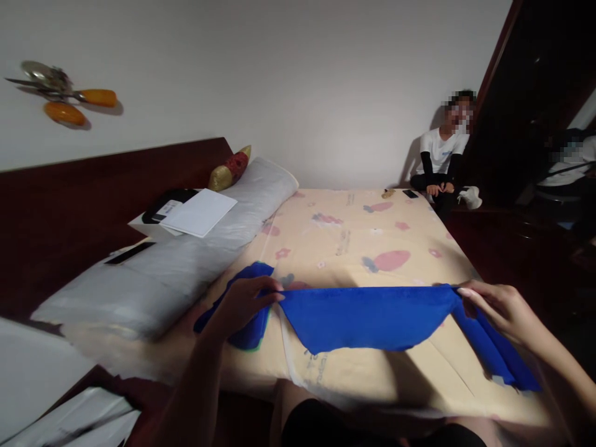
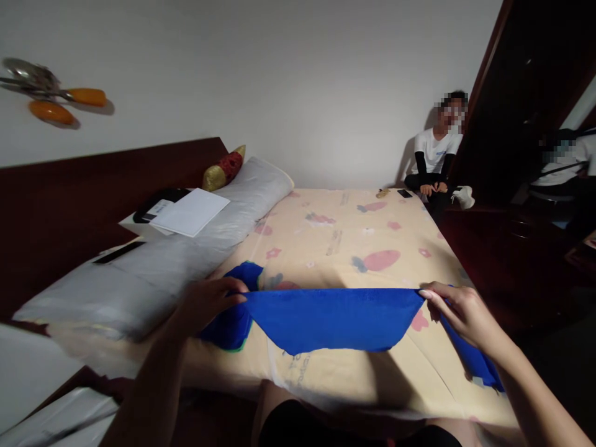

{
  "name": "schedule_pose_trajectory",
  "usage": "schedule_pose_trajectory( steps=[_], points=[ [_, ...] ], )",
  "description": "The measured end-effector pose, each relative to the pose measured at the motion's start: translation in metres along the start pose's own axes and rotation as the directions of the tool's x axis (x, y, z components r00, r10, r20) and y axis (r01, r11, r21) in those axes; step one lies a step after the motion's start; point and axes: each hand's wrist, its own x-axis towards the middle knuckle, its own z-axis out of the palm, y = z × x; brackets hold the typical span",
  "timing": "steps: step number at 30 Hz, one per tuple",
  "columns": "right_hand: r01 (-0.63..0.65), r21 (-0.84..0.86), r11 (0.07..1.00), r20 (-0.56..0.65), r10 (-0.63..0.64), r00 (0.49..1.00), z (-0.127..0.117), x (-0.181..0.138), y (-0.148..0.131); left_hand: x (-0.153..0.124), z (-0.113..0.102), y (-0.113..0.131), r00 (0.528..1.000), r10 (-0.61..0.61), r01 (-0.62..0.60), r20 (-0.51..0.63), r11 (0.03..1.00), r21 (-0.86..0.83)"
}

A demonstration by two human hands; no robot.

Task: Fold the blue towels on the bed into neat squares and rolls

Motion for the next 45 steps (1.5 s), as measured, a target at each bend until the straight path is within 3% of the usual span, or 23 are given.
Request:
schedule_pose_trajectory(
  steps=[2,4,8,10,12,17,19,21,25,28,31,37,45],
  points=[
    [-0.033,0.034,0.999,0.054,0.031,0.998,0.008,0.007,0.012,0.010,0.019,-0.008,0.991,-0.006,0.021,0.133,0.993,-0.117],
    [-0.090,0.104,0.991,0.078,0.082,0.994,0.024,0.018,0.030,0.020,0.048,-0.013,0.982,-0.014,0.055,0.187,0.975,-0.217],
    [-0.243,0.344,0.907,0.016,0.254,0.967,0.064,0.042,0.070,0.040,0.108,-0.022,0.988,-0.023,0.064,0.151,0.959,-0.275],
    [-0.261,0.406,0.875,-0.037,0.302,0.953,0.073,0.054,0.082,0.053,0.126,-0.027,0.993,-0.025,0.058,0.112,0.954,-0.296],
    [-0.245,0.426,0.871,-0.092,0.311,0.946,0.068,0.064,0.084,0.066,0.130,-0.031,0.997,-0.024,0.044,0.067,0.949,-0.313],
    [-0.093,0.388,0.917,-0.259,0.206,0.944,0.032,0.064,0.074,0.080,0.112,-0.040,1.000,0.009,-0.001,0.024,0.948,-0.317],
    [-0.098,0.358,0.929,-0.240,0.192,0.952,0.034,0.050,0.083,0.068,0.112,-0.049,0.997,0.016,0.005,0.072,0.958,-0.287],
    [-0.174,0.360,0.917,-0.144,0.239,0.960,0.053,0.030,0.102,0.045,0.125,-0.064,0.989,0.009,0.028,0.150,0.969,-0.245],
    [-0.347,0.316,0.883,0.100,0.332,0.938,0.128,-0.022,0.150,-0.020,0.177,-0.105,0.943,-0.047,0.098,0.330,0.986,-0.137],
    [-0.409,0.269,0.872,0.168,0.376,0.911,0.182,-0.061,0.173,-0.069,0.218,-0.133,0.883,-0.113,0.143,0.456,0.989,-0.031],
    [-0.456,0.216,0.863,0.216,0.413,0.885,0.212,-0.091,0.184,-0.102,0.242,-0.154,0.829,-0.157,0.149,0.538,0.987,0.058],
    [-0.475,0.152,0.867,0.303,0.416,0.857,0.221,-0.118,0.205,-0.118,0.245,-0.179,0.765,-0.157,0.084,0.624,0.986,0.145],
    [-0.439,0.068,0.896,0.414,0.375,0.829,0.225,-0.125,0.216,-0.130,0.246,-0.181,0.716,-0.115,-0.046,0.689,0.976,0.211]
  ],
)
